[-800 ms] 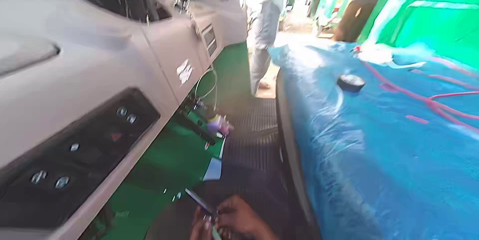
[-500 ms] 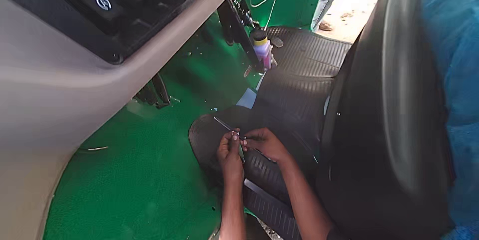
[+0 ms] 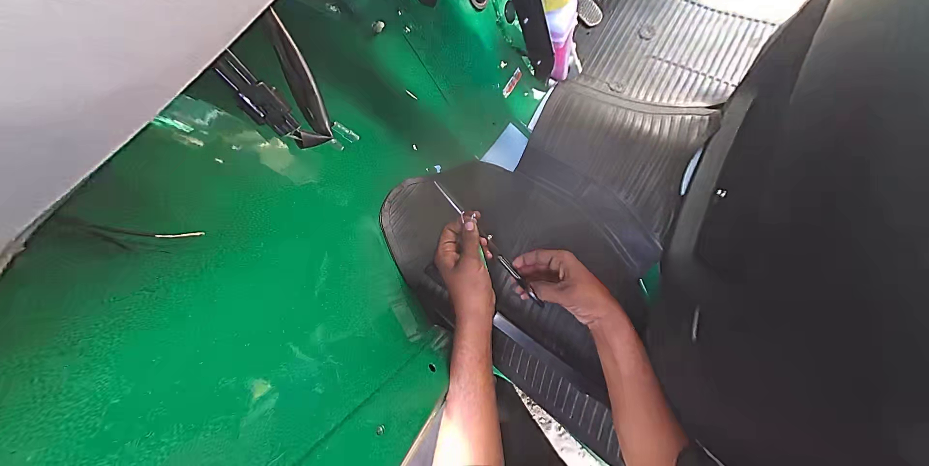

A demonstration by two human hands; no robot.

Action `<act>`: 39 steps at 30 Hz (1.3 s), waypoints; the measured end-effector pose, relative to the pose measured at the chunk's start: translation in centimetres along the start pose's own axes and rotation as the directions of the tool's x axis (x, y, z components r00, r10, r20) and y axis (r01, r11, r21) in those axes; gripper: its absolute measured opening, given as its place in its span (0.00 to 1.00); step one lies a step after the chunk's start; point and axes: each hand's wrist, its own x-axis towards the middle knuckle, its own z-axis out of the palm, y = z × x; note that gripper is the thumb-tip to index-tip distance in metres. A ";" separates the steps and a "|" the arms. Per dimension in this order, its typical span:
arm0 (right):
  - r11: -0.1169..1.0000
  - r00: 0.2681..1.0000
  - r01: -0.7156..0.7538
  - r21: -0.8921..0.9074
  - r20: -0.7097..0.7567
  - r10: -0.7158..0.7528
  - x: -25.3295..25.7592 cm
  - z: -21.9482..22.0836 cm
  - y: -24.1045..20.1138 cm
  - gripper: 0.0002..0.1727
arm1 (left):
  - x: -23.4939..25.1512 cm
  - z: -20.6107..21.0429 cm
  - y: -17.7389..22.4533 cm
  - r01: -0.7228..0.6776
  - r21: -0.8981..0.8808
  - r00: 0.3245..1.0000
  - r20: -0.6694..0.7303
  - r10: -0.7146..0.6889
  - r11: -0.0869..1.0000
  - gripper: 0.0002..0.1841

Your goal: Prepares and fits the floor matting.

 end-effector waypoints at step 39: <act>0.482 0.748 0.109 -0.869 -0.248 -0.616 0.5 0.2 0.4 0.28 | -0.2 0.0 -0.3 0.011 -0.213 0.998 0.070 0.004 0.977 0.10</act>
